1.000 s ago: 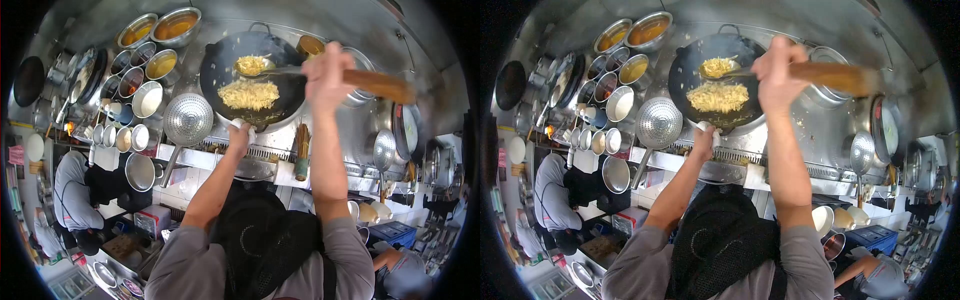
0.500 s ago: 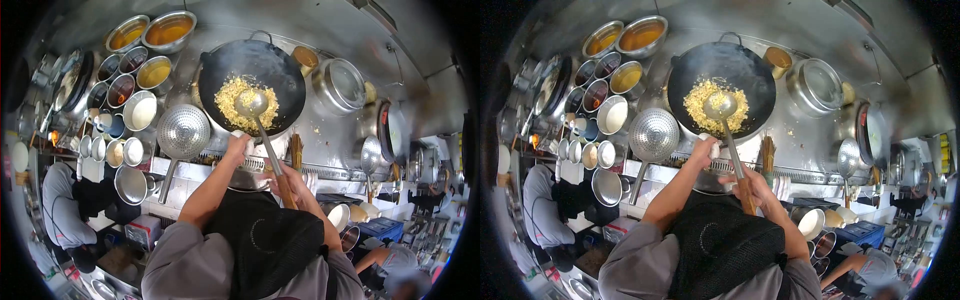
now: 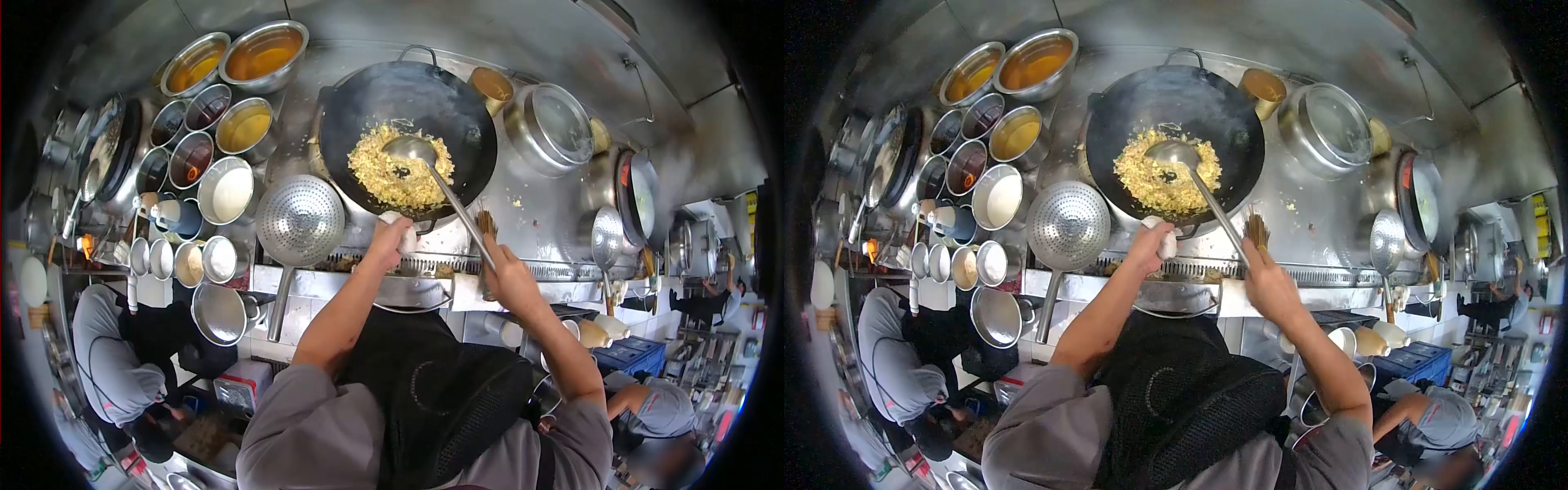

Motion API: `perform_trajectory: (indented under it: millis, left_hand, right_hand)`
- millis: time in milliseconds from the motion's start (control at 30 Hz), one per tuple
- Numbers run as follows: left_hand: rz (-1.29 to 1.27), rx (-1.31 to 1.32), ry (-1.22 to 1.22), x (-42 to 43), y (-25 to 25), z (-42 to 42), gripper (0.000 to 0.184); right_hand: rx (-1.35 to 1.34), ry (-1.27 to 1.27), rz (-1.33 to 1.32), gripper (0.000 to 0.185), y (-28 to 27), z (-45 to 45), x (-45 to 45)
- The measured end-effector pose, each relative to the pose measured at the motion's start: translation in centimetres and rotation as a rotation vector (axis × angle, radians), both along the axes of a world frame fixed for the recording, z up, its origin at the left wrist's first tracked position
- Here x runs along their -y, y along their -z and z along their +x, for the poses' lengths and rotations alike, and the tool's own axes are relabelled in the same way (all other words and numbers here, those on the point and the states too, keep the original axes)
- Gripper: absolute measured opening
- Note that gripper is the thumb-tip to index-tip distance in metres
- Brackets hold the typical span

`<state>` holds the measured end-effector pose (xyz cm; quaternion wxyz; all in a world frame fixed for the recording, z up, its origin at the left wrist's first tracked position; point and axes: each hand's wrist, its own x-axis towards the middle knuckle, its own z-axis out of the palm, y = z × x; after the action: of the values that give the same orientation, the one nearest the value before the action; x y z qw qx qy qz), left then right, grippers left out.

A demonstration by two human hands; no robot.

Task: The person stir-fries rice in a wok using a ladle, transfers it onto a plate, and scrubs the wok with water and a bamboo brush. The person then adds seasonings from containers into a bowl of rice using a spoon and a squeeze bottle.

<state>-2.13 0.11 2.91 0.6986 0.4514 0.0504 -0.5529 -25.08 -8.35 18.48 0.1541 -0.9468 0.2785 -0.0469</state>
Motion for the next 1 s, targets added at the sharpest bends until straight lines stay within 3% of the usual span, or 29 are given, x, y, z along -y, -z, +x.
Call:
perform_trajectory:
  millis: [33, 100, 133, 300, 333, 367, 433, 500, 533, 567, 600, 667, 700, 767, 833, 867, 900, 933, 967, 1000]
  left_hand:
    - [0.018, 0.010, 0.012, 0.1, 0.1, 0.1, 0.013]
    - [0.036, 0.020, 0.032, 0.4, 0.6, 0.3, 0.013]
    - [0.017, -0.036, 0.068, 0.6, 1.5, 0.7, 0.014]
    - [0.012, -0.082, 0.118, 1.0, 4.2, 1.8, 0.010]
    - [0.002, -0.073, 0.045, 1.4, 3.2, 1.1, 0.012]
    - [0.002, 0.119, 0.061, 1.1, 2.7, 0.1, 0.012]
    - [-0.004, 0.143, -0.096, -1.0, -5.5, -2.9, 0.010]
    - [0.056, -0.010, -0.067, -0.9, 0.8, -2.7, 0.018]
    - [0.059, 0.001, -0.102, -3.5, 1.1, -5.1, 0.019]
    - [-0.004, 0.059, -0.154, -2.6, -0.5, -4.9, 0.019]
    - [0.031, 0.102, -0.157, -3.6, -5.2, -5.8, 0.017]
    - [0.055, 0.065, -0.118, -7.6, -12.5, -9.2, 0.014]
    - [0.073, 0.065, -0.122, -7.1, -12.2, -8.9, 0.014]
    - [0.155, 0.015, -0.119, -5.5, -10.6, -7.6, 0.015]
    - [-0.070, 0.059, -0.208, -2.3, -7.6, -6.5, 0.012]
    - [0.134, 0.179, -0.252, -2.7, -7.9, -8.4, 0.013]
    - [0.167, 0.224, -0.140, -4.8, -2.5, -9.1, 0.015]
    - [0.156, 0.257, -0.121, -7.4, -1.1, -10.5, 0.015]
    - [0.150, 0.286, -0.106, -9.6, -0.6, -11.9, 0.015]
    - [0.139, 0.267, -0.112, -9.9, -4.7, -12.5, 0.016]
  right_hand:
    - [0.001, 0.001, -0.001, 0.057, 0.4, -0.3, 0.2]
    - [-0.318, 0.056, -0.035, 0.073, 2.2, -1.3, 0.5]
    - [-0.268, 0.066, -0.014, 0.063, 3.1, -1.2, 0.8]
    - [0.068, 0.133, 0.129, 0.061, 3.6, -4.9, 2.1]
    - [0.085, 0.211, 0.128, 0.060, 4.7, -5.9, 2.9]
    - [0.107, 0.282, 0.115, 0.060, 5.6, -6.9, 3.5]
    - [0.257, 0.049, 0.036, 0.053, 3.3, -7.0, 3.5]
    - [0.014, 0.197, 0.371, 0.052, 2.1, -8.1, 3.3]
    - [-0.093, 0.298, 0.660, 0.053, -1.8, -7.1, 3.0]
    - [-0.082, 0.130, 0.600, 0.053, -3.8, -8.5, 3.2]
    - [-0.066, -0.036, 0.538, 0.054, -5.4, -10.2, 3.6]
    - [-0.189, -0.198, 0.649, 0.056, -8.6, -12.8, 4.3]
    - [-0.180, -0.318, 0.649, 0.056, -9.2, -13.0, 5.4]
    - [-0.579, -0.115, 0.509, 0.057, -12.9, -7.6, 5.1]
    - [-0.290, -0.207, 0.371, 0.059, -6.0, -5.1, 6.9]
    - [-0.288, -0.206, 0.374, 0.059, -3.9, -5.1, 6.0]
    - [-0.237, -0.100, 0.388, 0.058, -2.5, -4.6, 5.4]
    - [-0.192, 0.005, 0.406, 0.057, -2.0, -4.7, 4.9]
    - [-0.188, 0.008, 0.406, 0.057, -2.6, -6.2, 5.0]
    - [-0.111, -0.170, 0.359, 0.056, -3.8, -8.5, 5.5]
